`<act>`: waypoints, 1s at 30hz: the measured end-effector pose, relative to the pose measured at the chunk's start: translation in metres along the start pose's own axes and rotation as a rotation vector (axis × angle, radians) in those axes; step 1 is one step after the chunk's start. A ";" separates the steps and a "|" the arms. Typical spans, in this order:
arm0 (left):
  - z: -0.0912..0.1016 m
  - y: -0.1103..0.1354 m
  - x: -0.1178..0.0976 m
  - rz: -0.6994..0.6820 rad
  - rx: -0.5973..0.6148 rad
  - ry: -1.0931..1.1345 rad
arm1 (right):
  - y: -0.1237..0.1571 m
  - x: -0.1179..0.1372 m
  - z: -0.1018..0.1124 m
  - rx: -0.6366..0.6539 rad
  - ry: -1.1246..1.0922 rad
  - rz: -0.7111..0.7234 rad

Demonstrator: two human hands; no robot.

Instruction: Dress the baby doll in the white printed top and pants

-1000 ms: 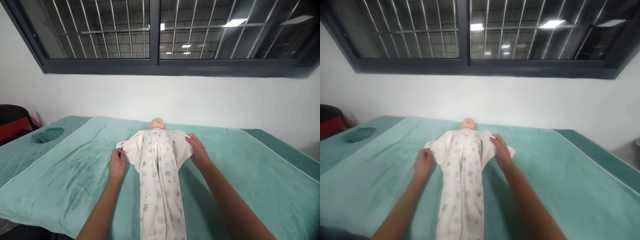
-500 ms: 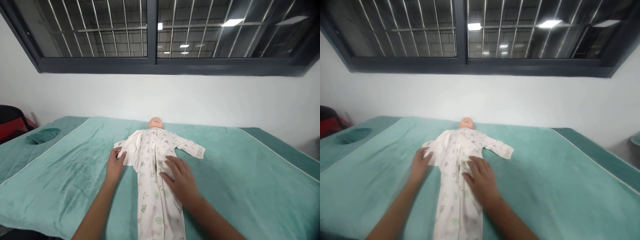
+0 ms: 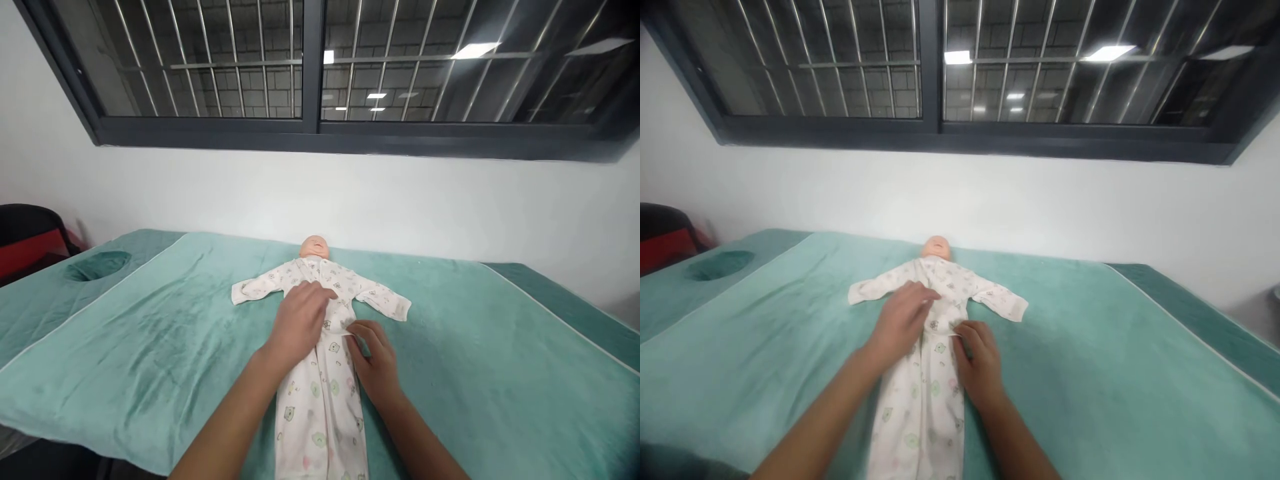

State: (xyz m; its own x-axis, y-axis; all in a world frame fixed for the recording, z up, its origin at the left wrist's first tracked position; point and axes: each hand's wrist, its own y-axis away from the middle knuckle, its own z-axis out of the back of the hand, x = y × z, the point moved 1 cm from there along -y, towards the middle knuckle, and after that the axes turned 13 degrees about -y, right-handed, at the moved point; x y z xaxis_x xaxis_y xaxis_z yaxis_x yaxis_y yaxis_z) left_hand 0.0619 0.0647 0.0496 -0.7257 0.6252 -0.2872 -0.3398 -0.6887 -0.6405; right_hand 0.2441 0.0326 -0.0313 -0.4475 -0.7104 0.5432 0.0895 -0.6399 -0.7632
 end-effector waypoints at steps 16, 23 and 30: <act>-0.024 0.105 0.055 0.458 -0.041 -0.024 | 0.005 -0.008 0.001 0.202 0.139 -0.566; -0.019 0.109 0.051 0.480 -0.108 0.029 | 0.011 -0.002 0.005 0.356 0.143 -0.432; -0.016 0.118 0.045 0.552 0.018 0.178 | 0.015 0.012 0.009 0.538 0.192 -0.437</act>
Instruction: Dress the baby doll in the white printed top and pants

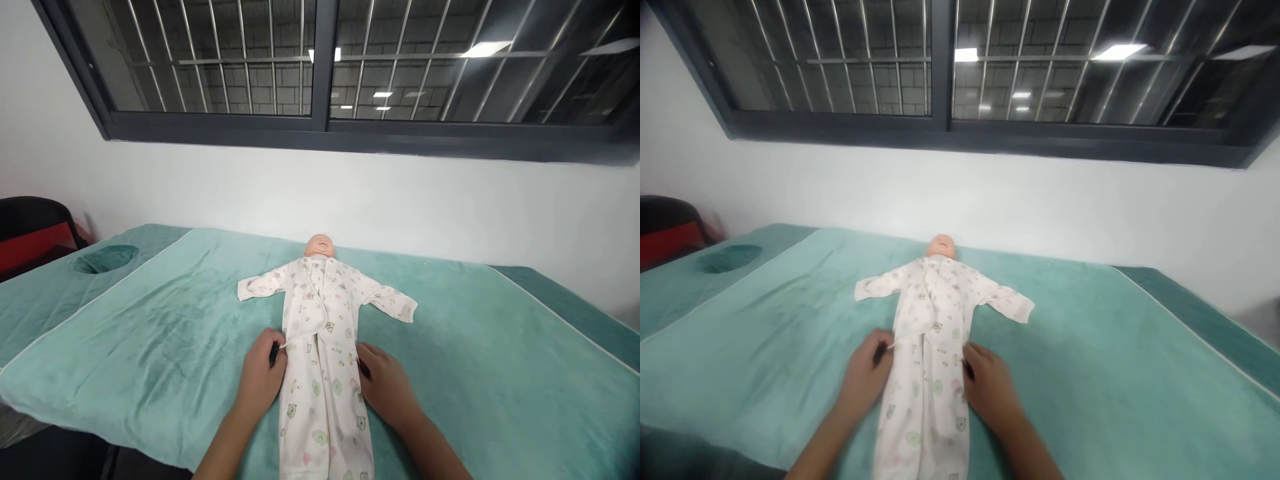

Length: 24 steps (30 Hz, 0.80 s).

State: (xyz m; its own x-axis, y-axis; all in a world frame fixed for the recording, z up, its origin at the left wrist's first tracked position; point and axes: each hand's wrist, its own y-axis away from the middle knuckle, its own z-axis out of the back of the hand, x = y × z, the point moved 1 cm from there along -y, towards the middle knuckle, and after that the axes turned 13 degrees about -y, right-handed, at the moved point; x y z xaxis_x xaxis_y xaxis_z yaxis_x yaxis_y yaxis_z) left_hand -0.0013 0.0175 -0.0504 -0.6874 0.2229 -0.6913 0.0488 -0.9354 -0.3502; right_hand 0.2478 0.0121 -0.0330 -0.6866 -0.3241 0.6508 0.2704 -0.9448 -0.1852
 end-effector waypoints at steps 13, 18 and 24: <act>-0.002 -0.134 -0.033 0.031 -0.104 0.140 | -0.118 0.032 0.043 -0.287 -0.259 0.015; -0.024 -0.193 -0.048 0.131 0.133 0.046 | -0.191 0.041 0.039 -0.086 0.063 -0.228; -0.035 -0.207 -0.038 0.160 0.074 0.053 | -0.220 0.031 0.026 -0.062 0.081 -0.187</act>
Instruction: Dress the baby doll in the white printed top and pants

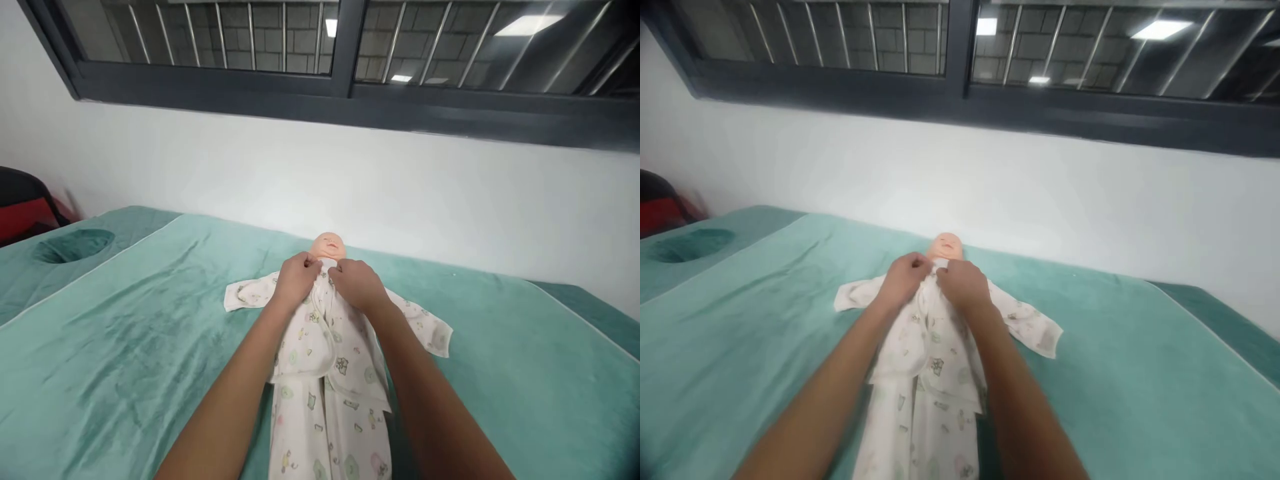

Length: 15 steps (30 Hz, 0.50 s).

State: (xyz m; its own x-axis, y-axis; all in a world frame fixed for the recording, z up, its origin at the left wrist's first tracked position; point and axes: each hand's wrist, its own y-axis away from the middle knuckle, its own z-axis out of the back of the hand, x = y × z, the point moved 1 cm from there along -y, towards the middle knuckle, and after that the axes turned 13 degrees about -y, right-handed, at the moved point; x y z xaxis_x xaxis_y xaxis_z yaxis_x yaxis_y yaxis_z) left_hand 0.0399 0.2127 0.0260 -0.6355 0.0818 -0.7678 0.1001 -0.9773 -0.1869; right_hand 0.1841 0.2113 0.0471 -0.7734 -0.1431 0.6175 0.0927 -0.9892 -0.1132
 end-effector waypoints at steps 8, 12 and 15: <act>0.001 0.001 0.004 0.012 -0.072 0.061 | -0.007 -0.008 -0.016 -0.242 -0.436 0.097; 0.003 0.008 0.016 -0.097 0.112 0.160 | 0.001 -0.012 -0.019 -0.201 -0.441 0.193; 0.002 0.005 0.021 -0.115 0.094 0.184 | 0.007 -0.015 -0.018 -0.206 -0.486 0.223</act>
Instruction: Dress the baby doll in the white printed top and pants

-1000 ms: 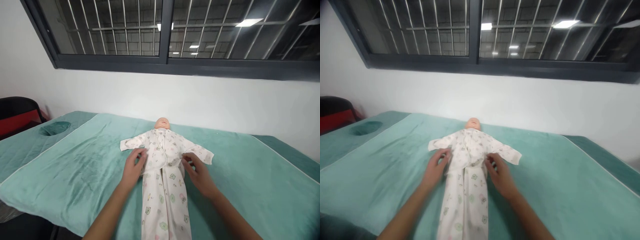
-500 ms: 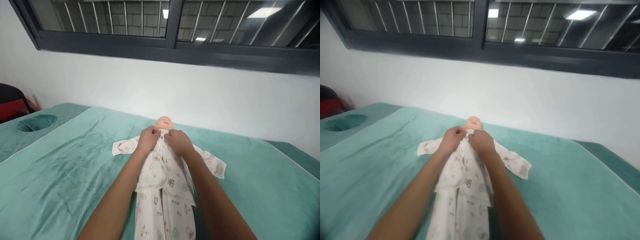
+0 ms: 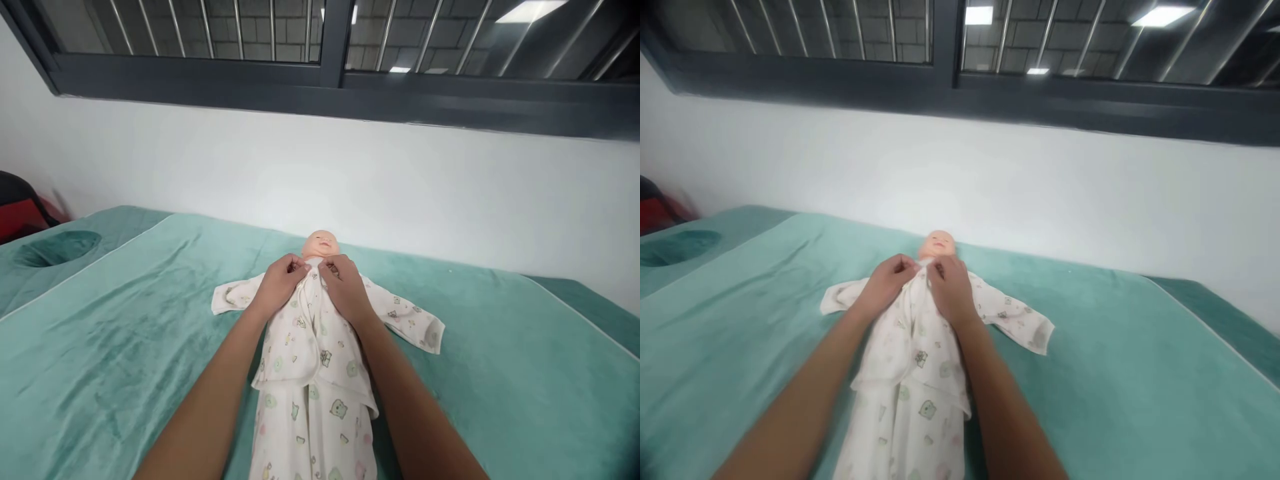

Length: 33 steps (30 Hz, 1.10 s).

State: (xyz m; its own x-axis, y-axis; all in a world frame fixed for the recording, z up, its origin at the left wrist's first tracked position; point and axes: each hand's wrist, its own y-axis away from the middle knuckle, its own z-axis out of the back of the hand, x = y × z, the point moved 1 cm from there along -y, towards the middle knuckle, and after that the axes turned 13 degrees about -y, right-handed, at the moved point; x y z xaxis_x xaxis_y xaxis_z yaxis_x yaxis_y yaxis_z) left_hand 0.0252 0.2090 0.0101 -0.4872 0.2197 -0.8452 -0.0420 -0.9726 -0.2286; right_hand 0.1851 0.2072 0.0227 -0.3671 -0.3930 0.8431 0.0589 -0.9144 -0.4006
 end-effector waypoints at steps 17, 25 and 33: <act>-0.010 0.051 -0.025 -0.322 0.044 -0.110 | 0.126 0.010 0.013 0.254 0.082 0.144; 0.027 0.102 0.005 -0.083 -0.078 -0.041 | 0.212 -0.012 0.088 0.242 -0.092 -0.034; 0.098 0.081 0.106 0.240 -0.267 -0.691 | 0.125 -0.090 0.179 -0.198 0.554 -0.272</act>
State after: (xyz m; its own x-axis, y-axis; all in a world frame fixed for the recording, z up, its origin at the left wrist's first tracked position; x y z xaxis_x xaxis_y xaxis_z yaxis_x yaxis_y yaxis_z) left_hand -0.1154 0.1464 -0.0505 -0.8930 -0.1772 -0.4137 0.3024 -0.9171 -0.2598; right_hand 0.3921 0.1108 -0.0393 -0.7723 0.0068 0.6353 -0.2565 -0.9181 -0.3020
